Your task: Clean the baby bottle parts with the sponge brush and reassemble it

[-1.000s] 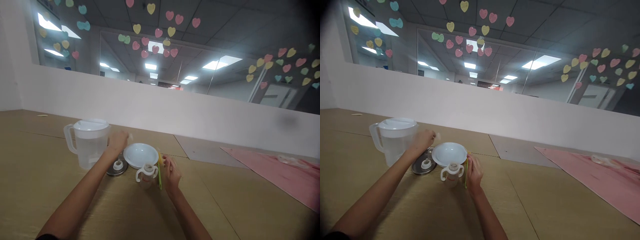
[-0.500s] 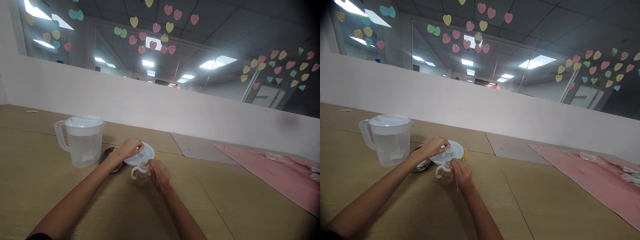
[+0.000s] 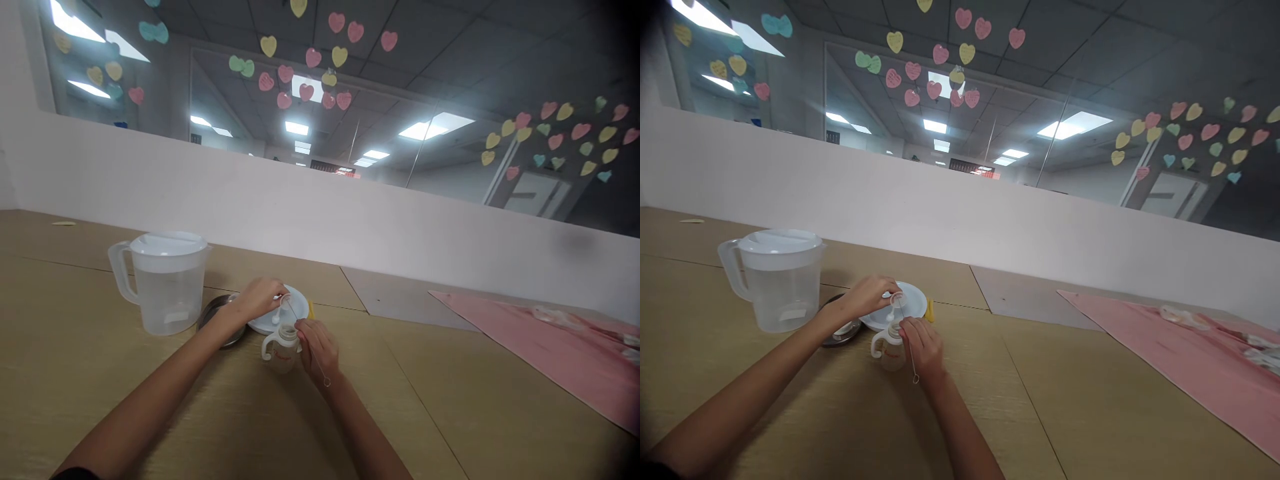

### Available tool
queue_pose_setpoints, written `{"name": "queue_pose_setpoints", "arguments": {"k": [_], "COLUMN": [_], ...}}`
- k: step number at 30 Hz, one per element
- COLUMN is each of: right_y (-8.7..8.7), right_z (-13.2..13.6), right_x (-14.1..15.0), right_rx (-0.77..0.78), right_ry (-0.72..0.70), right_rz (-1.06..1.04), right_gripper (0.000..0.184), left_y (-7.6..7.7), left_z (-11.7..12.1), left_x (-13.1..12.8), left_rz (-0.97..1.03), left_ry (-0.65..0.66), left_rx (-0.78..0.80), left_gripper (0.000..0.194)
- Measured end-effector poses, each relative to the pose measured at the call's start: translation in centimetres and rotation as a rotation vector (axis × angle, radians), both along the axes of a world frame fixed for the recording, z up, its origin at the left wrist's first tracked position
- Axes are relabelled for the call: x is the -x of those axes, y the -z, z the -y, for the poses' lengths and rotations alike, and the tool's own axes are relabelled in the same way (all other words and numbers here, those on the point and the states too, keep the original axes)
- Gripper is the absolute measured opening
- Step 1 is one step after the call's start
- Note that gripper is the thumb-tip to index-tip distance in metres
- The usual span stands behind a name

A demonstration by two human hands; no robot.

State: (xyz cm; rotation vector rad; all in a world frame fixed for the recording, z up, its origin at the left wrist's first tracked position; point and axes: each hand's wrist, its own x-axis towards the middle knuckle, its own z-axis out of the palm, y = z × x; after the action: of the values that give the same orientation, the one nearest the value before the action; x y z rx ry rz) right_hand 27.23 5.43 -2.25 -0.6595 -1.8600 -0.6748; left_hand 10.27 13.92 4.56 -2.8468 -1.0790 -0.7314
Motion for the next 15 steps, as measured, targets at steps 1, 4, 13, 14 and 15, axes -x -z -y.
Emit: {"name": "queue_pose_setpoints", "arguments": {"k": [1,4,13,14,15], "right_y": [0.05,0.22,0.25,0.23,0.20], "right_z": [-0.01,-0.04,0.04,0.06,0.07], "right_x": [-0.04,-0.19,-0.08,-0.05,-0.03], "right_rx": [0.007,0.016,0.040,0.039,0.038], "right_ry": [0.004,0.000,-0.006,-0.009,-0.011], "right_rz": [0.000,0.013,0.021,0.020,0.014], "right_gripper": [0.020,0.020,0.021,0.021,0.022], "left_y": [-0.07,-0.27,-0.08,-0.06,-0.06], "left_z": [-0.05,-0.12,0.24,0.30,0.38], "left_x": [0.08,0.27,0.23,0.17,0.09], "left_rz": [-0.004,-0.027,-0.040,-0.034,-0.017], "left_ry": [0.011,0.034,0.041,0.049,0.058], "left_rx": [0.004,0.015,0.009,0.016,0.029], "left_gripper": [0.021,0.022,0.024,0.024,0.023]}}
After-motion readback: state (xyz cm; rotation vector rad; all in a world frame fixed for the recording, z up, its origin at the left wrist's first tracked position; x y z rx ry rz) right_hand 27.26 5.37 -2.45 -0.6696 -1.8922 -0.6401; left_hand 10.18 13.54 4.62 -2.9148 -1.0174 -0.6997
